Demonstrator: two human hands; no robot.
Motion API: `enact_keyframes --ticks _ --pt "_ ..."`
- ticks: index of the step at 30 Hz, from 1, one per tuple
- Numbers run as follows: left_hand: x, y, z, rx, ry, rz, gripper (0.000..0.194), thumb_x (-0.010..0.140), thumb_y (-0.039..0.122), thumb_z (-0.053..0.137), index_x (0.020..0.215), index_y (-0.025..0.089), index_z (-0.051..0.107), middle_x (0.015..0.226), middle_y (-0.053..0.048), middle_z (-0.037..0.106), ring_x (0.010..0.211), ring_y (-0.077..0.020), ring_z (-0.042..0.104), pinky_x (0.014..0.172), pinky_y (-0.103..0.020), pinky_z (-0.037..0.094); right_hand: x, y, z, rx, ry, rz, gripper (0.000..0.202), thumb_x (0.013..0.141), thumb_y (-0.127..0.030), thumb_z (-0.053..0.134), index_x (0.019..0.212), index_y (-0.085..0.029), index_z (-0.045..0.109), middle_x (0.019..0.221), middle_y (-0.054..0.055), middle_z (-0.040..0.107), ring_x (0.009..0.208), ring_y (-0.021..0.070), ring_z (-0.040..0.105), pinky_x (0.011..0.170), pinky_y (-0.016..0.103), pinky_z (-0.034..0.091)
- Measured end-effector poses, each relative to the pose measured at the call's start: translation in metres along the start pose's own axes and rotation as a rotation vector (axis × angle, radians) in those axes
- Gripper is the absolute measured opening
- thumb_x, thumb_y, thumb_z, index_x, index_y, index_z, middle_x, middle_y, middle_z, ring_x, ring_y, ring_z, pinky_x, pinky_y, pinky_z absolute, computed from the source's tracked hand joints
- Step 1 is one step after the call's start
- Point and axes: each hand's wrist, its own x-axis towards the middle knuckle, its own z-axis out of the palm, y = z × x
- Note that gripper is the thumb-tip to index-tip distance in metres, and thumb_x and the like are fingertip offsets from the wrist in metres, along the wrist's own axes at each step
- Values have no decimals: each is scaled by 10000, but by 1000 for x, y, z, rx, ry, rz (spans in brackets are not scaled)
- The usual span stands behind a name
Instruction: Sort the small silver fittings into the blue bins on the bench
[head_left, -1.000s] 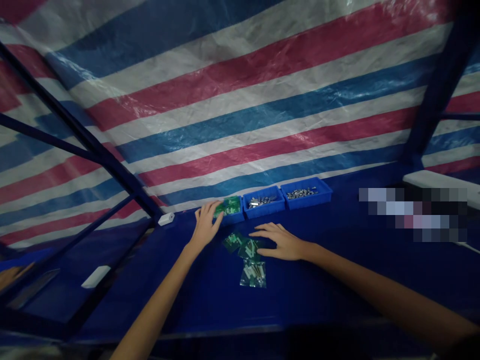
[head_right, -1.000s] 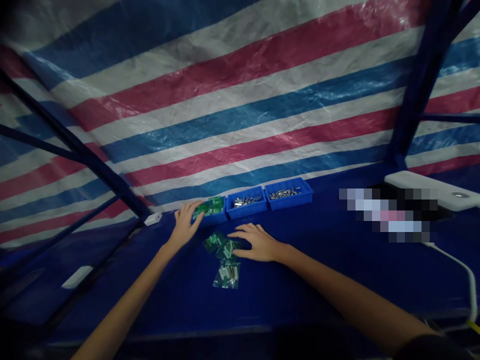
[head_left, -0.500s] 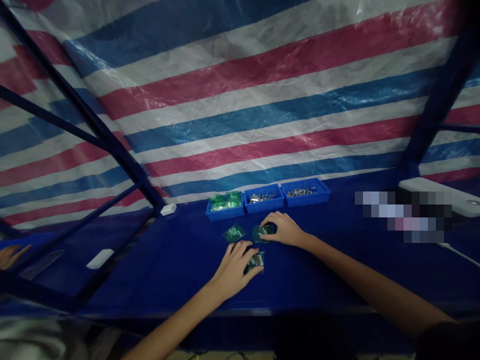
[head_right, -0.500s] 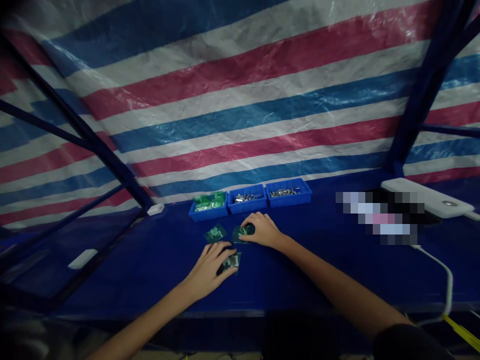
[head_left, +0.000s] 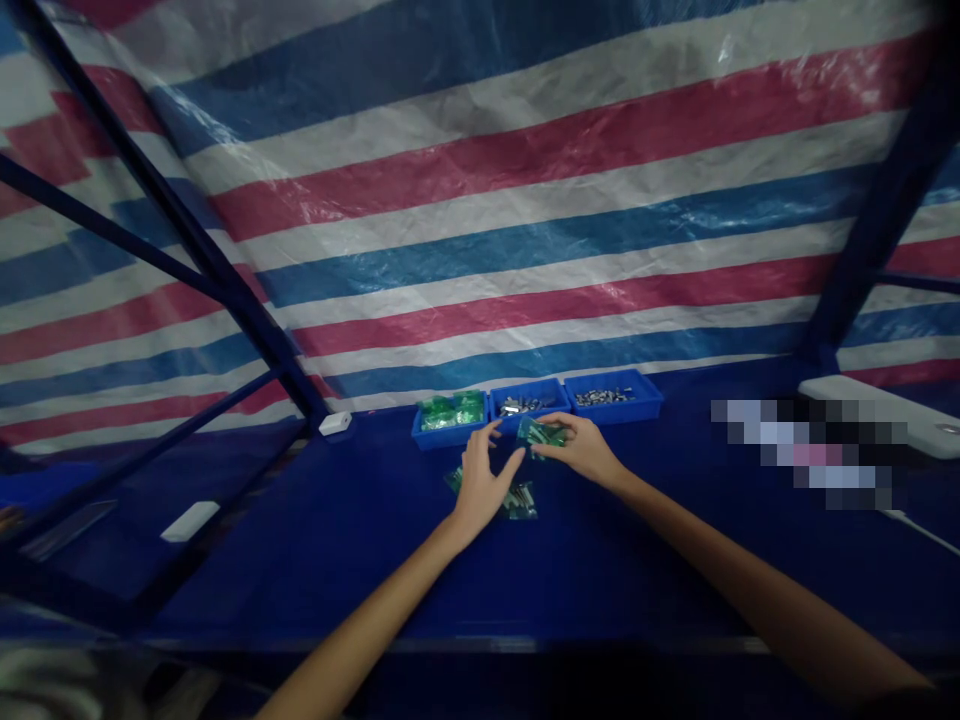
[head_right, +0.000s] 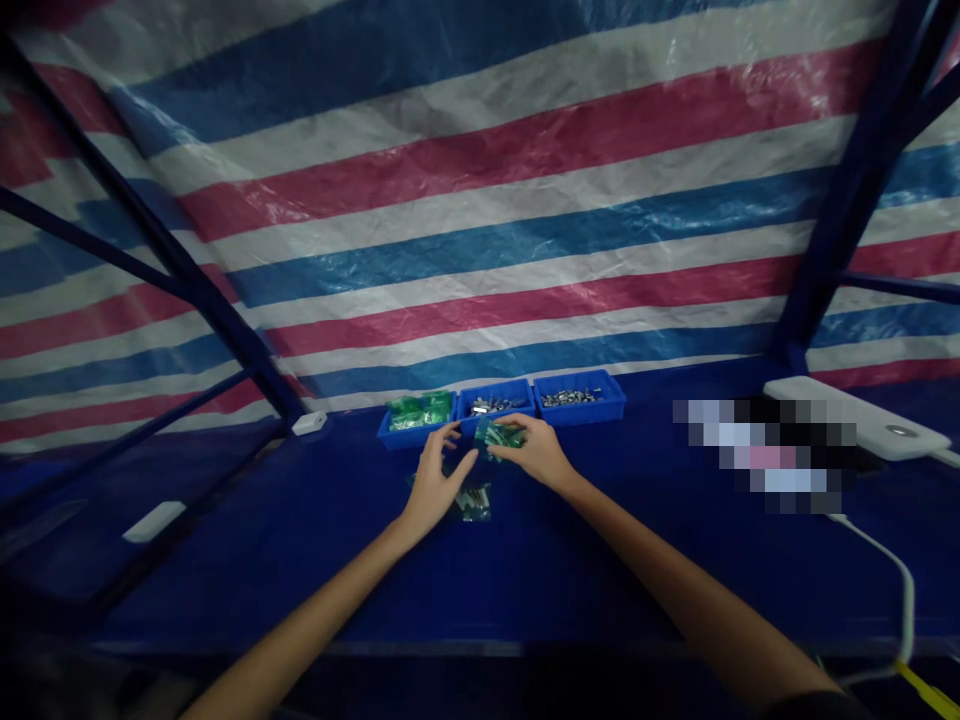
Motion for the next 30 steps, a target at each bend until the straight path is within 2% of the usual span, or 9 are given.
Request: enact_keyframes --ticks 2,5,10,13,17,19,22,25,30 --pt "13 -1 1 -155 -49 -16 392 799 432 535 1136 233 512 899 -38 603 852 -176 563 809 -342 419 -1 -5 3 124 -21 46 461 573 -378 752 951 -151 614 828 53 680 733 187 644 670 321 534" --pt "25 -3 1 -336 -133 -36 304 767 408 581 987 198 569 680 13 591 693 -140 567 719 -288 433 -3 -11 7 207 -65 84 484 524 -347 783 940 -162 619 859 52 689 782 195 654 707 331 546" --pt "25 -10 -1 -401 -26 -94 244 741 391 612 865 189 551 693 8 585 695 -135 561 690 -268 429 -3 -16 6 265 -117 105 508 529 -310 788 994 -182 629 892 51 701 823 197 663 789 369 542" --pt "21 -8 -3 -360 0 -15 227 757 388 599 872 201 545 837 -28 619 804 -156 576 751 -290 429 -2 -16 2 170 -55 -10 313 625 -339 731 890 -184 675 867 53 705 828 202 662 822 389 524" --pt "17 -3 -4 -153 -70 143 261 700 412 666 868 227 591 903 -36 653 880 -201 579 859 -378 388 -6 -18 -1 -45 -20 -247 98 718 -318 668 750 -232 703 918 30 700 930 202 631 905 393 468" --pt "16 -3 -4 -50 -81 182 236 697 426 668 831 239 617 873 -21 664 868 -205 575 866 -398 378 -8 -19 0 -95 -34 -261 95 726 -311 665 774 -239 704 901 22 703 914 194 633 890 374 474" --pt "18 -6 -7 19 -101 152 182 767 416 594 796 241 633 801 -8 665 802 -188 574 816 -378 401 -11 -16 5 -115 -60 -178 229 727 -344 659 921 -224 681 881 27 707 831 187 651 800 346 510" --pt "27 -13 -22 6 -62 126 179 789 392 567 794 227 636 810 -16 668 798 -186 589 811 -361 419 -11 -13 9 -149 -60 -134 300 754 -357 622 1014 -211 651 881 34 709 821 187 654 765 337 511" --pt "54 -43 -68 -15 198 102 173 783 357 563 832 210 640 881 -21 666 852 -182 600 812 -319 451 -10 -13 10 -199 -34 -125 262 795 -359 562 989 -214 659 877 40 705 826 186 649 747 331 500"
